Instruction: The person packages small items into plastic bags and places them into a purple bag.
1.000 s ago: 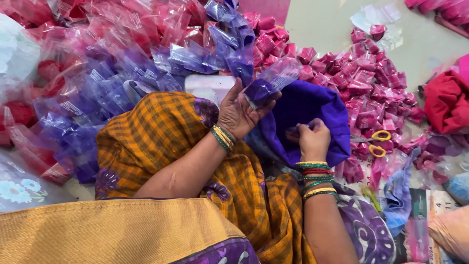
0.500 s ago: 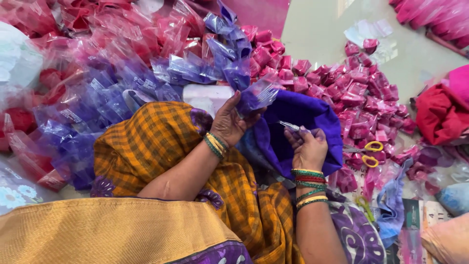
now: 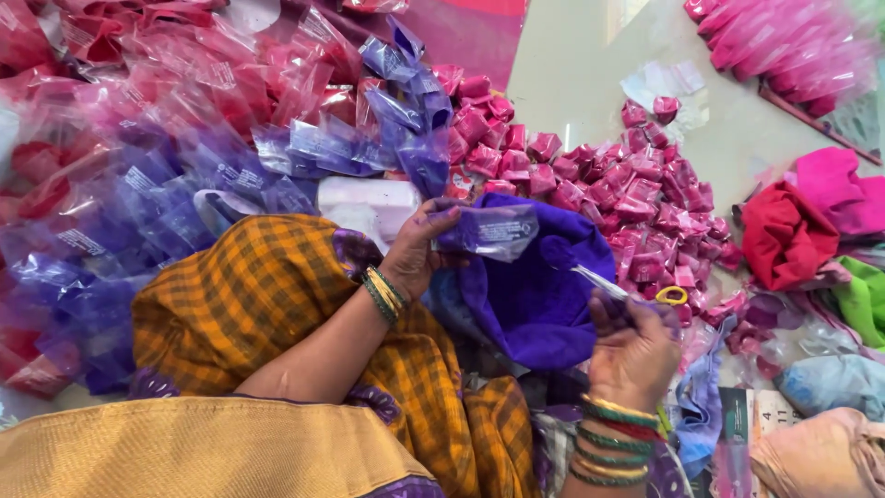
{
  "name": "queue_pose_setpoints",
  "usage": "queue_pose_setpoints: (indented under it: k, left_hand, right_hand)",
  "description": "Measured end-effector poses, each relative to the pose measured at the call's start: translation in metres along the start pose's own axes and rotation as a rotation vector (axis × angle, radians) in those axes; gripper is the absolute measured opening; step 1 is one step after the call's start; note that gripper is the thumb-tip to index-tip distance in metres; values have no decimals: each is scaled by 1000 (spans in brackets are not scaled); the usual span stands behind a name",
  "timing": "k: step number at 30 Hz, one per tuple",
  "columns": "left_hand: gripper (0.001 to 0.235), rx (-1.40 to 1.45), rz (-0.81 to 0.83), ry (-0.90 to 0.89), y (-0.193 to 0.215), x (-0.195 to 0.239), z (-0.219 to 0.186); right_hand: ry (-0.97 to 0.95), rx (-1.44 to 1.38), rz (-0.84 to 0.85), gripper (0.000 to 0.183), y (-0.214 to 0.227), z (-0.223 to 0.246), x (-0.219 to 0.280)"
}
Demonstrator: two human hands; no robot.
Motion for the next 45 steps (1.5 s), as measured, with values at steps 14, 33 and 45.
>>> queue_pose_setpoints:
  k: [14, 33, 45]
  left_hand:
    - [44, -96, 47, 53, -20, 2, -3]
    - [43, 125, 57, 89, -6, -10, 14]
    - [44, 358, 197, -29, -18, 6, -15]
  right_hand:
    - [124, 282, 105, 8, -79, 7, 31]
    - [156, 602, 24, 8, -41, -11, 2]
    - [-70, 562, 138, 19, -23, -131, -12]
Point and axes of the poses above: each hand's wrist, its own x-axis away from the middle knuckle, its own y-axis out of the back of the hand, z = x × y, the point moved 9 cm from there along -x, towards the middle knuckle
